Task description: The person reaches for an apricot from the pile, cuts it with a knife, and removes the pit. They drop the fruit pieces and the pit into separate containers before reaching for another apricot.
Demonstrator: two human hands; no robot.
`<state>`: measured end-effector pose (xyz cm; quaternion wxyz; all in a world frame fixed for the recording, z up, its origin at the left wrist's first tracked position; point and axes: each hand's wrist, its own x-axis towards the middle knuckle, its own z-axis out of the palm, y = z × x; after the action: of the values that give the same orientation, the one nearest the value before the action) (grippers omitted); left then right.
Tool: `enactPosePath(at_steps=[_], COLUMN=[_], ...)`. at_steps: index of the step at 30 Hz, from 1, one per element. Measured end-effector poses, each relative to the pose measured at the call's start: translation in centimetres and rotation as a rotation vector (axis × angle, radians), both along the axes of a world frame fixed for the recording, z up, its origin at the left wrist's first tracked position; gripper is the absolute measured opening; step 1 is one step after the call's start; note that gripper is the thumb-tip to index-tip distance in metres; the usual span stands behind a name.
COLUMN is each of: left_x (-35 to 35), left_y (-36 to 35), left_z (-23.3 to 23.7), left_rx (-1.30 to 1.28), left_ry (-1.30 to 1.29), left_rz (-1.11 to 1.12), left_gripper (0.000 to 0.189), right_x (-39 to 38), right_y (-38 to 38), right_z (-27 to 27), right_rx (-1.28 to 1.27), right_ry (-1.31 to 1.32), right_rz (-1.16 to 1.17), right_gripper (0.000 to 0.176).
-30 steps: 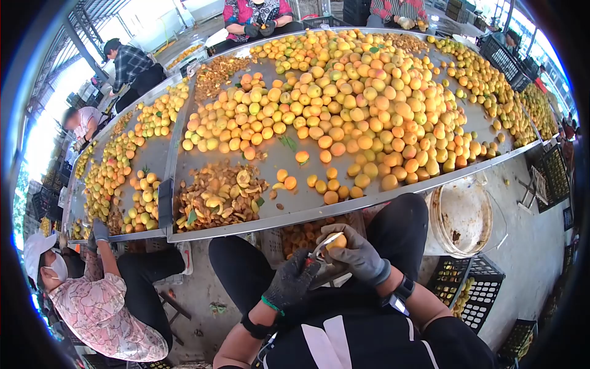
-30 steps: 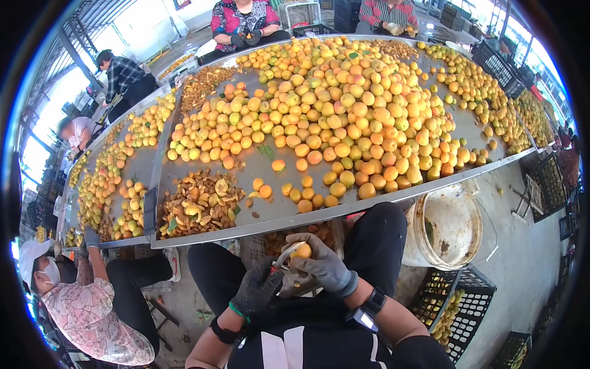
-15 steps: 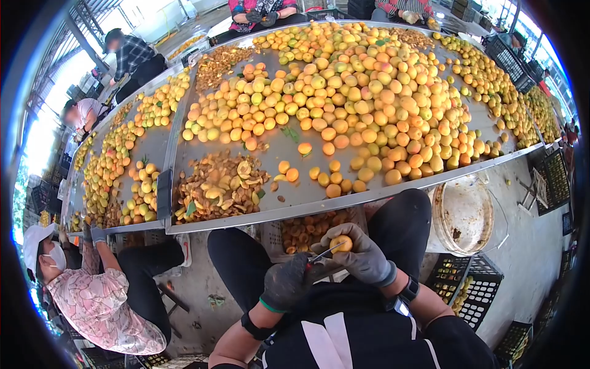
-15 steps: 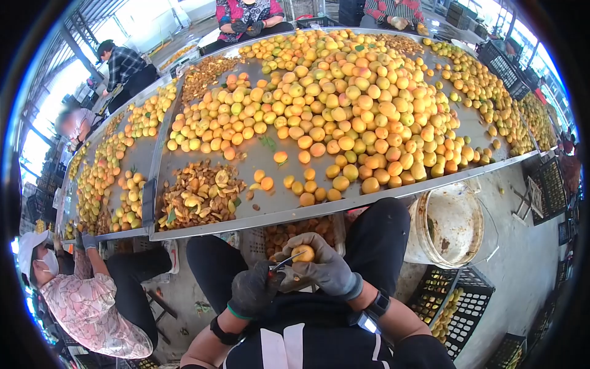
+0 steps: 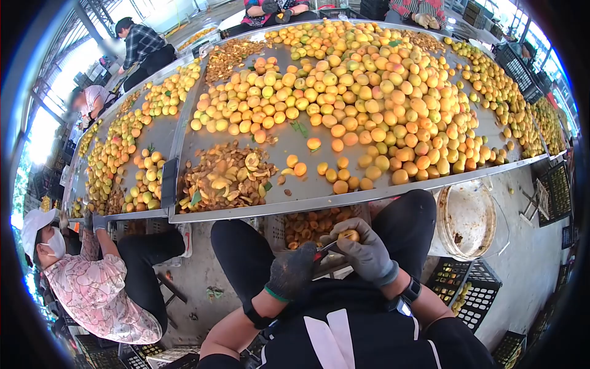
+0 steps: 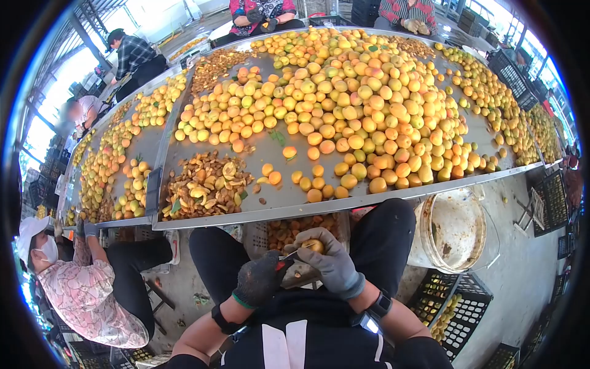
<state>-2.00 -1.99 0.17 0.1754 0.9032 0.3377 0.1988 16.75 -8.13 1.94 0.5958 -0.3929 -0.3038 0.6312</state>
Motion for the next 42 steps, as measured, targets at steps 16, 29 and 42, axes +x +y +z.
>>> enactPosePath(at_steps=[16,29,42], left_x=[0.6,0.9,0.9], left_y=[0.2,0.0,-0.4], left_z=[2.8,3.2,2.9], left_rx=[-1.079,-1.279,-0.185], left_ry=[-0.305,-0.432,-0.128], left_rz=[-0.135,-0.026,-0.078], left_gripper=[0.041,0.029,0.026], right_x=[1.1,0.8,0.9], right_y=[0.3,0.4,-0.9], right_z=[-1.4,-1.8,0.2], right_rx=[0.263,0.274,0.166], right_ry=[0.168,0.303,0.231], right_rz=[-0.003,0.021,0.047], right_gripper=[0.015,0.019,0.034])
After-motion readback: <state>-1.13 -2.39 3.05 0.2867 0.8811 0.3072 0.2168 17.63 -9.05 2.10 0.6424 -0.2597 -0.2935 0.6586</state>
